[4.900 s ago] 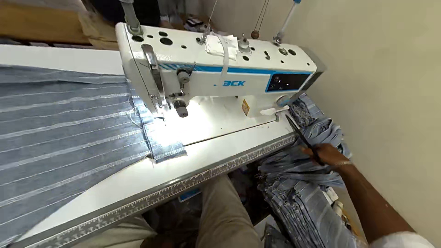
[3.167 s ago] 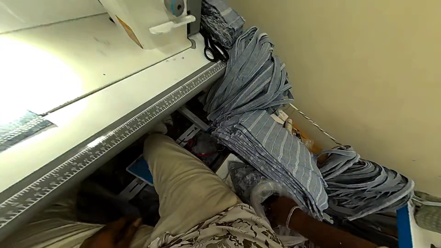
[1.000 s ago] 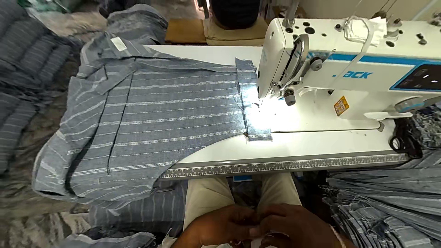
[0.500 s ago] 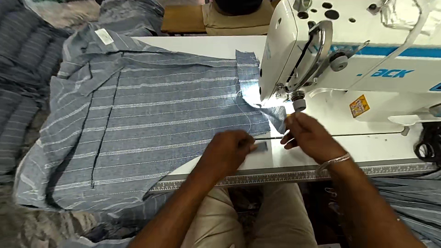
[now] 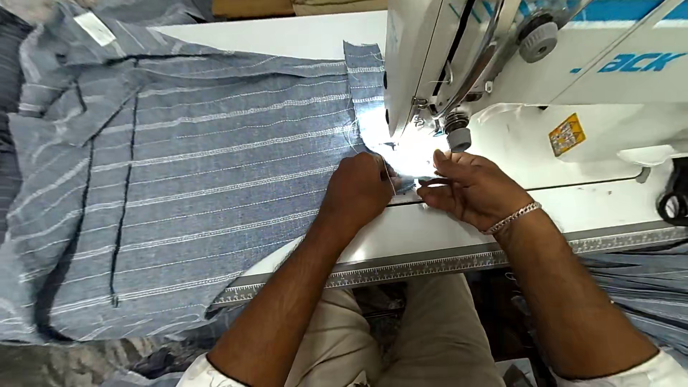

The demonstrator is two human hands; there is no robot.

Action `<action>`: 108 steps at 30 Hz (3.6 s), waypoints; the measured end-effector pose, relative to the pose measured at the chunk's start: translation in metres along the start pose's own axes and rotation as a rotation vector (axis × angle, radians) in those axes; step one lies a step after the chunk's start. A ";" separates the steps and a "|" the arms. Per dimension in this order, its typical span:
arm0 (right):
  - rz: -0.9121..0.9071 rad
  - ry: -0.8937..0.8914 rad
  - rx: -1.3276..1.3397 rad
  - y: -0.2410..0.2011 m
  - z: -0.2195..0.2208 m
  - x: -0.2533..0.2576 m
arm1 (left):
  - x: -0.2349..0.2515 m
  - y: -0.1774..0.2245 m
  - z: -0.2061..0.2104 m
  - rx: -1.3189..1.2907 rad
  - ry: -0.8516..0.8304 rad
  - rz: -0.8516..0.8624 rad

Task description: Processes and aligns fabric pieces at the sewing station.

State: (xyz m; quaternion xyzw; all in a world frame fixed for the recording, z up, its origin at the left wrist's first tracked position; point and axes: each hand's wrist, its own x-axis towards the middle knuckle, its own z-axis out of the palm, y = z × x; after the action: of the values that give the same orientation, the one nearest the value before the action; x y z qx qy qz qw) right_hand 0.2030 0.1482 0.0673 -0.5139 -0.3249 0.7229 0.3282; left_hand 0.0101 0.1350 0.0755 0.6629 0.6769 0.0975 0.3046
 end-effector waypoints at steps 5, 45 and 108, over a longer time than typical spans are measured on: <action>-0.101 0.055 -0.006 -0.003 0.004 -0.002 | 0.000 0.000 0.004 0.012 0.031 0.004; -0.700 0.044 -0.980 0.039 0.007 -0.071 | -0.061 -0.216 -0.094 0.143 0.545 -0.188; -0.882 -0.025 -1.232 0.059 0.055 0.003 | 0.078 -0.057 -0.005 0.341 0.341 -0.207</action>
State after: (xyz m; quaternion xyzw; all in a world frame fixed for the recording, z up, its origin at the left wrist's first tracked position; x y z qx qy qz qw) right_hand 0.1415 0.1097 0.0320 -0.4185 -0.8492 0.2185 0.2368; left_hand -0.0351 0.2049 0.0274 0.6061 0.7892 0.0606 0.0782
